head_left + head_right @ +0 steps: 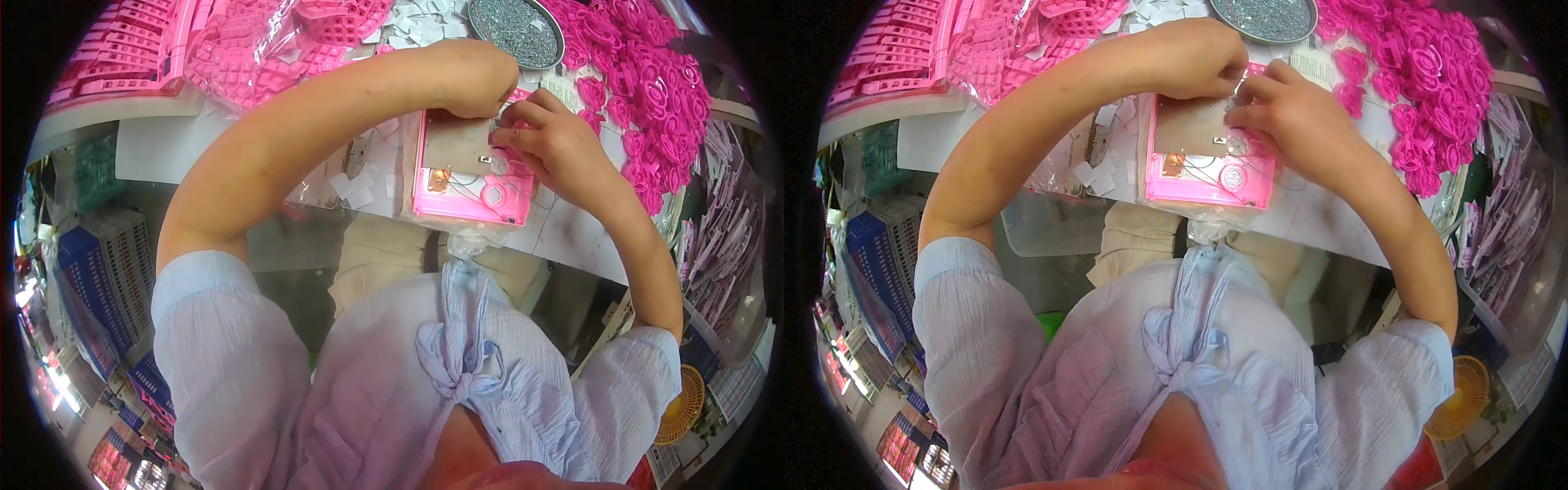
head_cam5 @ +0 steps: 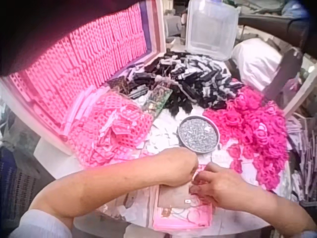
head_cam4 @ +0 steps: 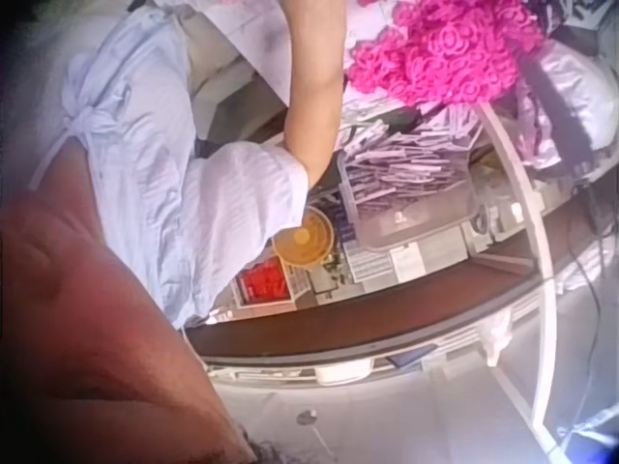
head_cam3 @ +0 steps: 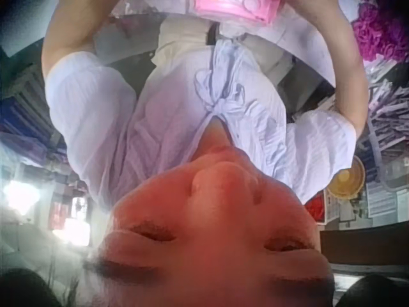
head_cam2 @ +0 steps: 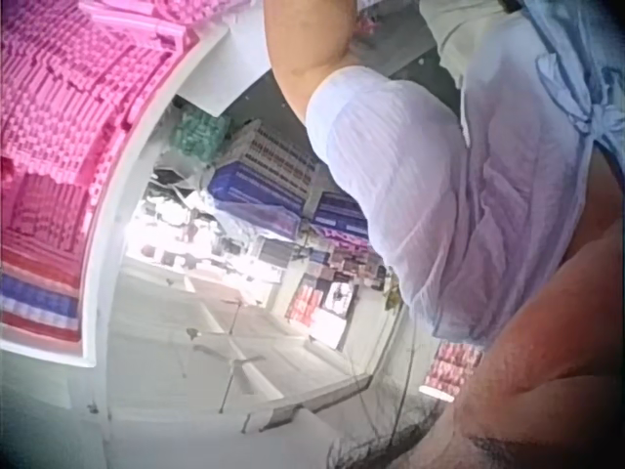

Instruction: Assembling the components of a pink toy piggy bank at a factory workbench.

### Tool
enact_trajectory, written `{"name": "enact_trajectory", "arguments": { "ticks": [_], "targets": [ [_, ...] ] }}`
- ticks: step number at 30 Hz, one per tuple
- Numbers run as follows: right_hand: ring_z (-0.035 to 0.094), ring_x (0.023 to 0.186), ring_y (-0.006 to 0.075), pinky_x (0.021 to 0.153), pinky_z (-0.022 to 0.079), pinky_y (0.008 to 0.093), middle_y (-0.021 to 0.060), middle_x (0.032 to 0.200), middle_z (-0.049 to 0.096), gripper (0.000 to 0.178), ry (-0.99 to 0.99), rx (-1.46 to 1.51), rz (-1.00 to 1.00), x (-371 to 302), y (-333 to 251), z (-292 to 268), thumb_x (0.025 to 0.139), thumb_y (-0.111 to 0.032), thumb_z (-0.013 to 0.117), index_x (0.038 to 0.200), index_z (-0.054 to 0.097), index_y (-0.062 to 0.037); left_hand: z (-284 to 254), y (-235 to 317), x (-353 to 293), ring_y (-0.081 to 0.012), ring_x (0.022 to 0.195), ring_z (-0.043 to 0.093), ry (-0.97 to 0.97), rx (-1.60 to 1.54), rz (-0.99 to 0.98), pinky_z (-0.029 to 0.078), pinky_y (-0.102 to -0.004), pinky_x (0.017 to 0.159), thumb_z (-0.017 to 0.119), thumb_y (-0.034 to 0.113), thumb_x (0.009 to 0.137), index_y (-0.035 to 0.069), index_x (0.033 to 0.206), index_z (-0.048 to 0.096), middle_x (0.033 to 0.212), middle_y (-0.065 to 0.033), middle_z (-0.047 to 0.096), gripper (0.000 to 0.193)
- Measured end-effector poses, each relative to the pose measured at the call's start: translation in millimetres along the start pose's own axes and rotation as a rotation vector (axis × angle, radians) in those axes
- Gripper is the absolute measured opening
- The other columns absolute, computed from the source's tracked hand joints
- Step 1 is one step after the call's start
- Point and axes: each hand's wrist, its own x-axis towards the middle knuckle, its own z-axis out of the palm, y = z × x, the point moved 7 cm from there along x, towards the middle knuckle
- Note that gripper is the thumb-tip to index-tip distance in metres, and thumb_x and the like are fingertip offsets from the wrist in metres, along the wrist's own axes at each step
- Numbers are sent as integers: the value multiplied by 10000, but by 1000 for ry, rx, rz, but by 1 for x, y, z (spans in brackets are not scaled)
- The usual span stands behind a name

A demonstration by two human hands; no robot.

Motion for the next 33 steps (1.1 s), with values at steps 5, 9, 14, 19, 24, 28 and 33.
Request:
{"name": "enact_trajectory", "arguments": {
  "ticks": [5,9,14,19,24,28,33],
  "targets": [
    [595,968,291,812,533,397,58,1021,675,265,120,160,85,-9,20,5,803,-102,727,1067,748,-85,13,-2,2,-362,814,703,84,167,60,557,-464,706,654,132,805,17,844,718,817,-189,702,138],
    [590,968,288,806,515,402,72,1003,645,338,297,-145,120,-16,-13,18,777,-111,721,1110,687,-63,20,2,3,-385,855,701,87,272,72,562,-481,728,640,137,814,15,895,712,880,-205,704,163],
    [571,993,281,794,506,396,78,1039,622,351,165,-246,204,-6,-18,20,766,-96,706,1112,672,-50,14,3,0,-368,851,703,141,150,84,548,-473,717,638,176,842,-16,928,697,906,-220,701,219],
    [616,959,270,842,515,348,107,1067,656,351,58,300,222,-13,24,5,829,18,636,1174,685,-16,-43,-30,-58,-393,818,703,695,-180,-165,546,-485,752,654,288,863,-19,897,745,864,-237,714,323],
    [653,844,259,764,528,328,125,974,689,257,312,215,259,-10,19,1,858,31,608,1088,718,-3,-17,-67,-90,-366,789,700,586,-142,-531,540,-474,730,661,384,894,-8,824,749,812,-206,715,408],
    [652,844,303,733,530,392,128,922,695,163,460,139,229,21,14,-4,877,-113,662,1005,721,-30,7,-63,-78,-317,790,684,837,-211,-362,495,-461,733,711,333,854,43,811,757,819,-130,719,297],
    [652,792,291,670,521,381,123,898,684,190,438,393,312,48,29,-6,897,-169,676,993,701,-8,-4,-40,-81,-274,699,681,1032,-228,-99,527,-366,649,769,181,814,23,898,751,841,-134,719,181]
  ]
}}
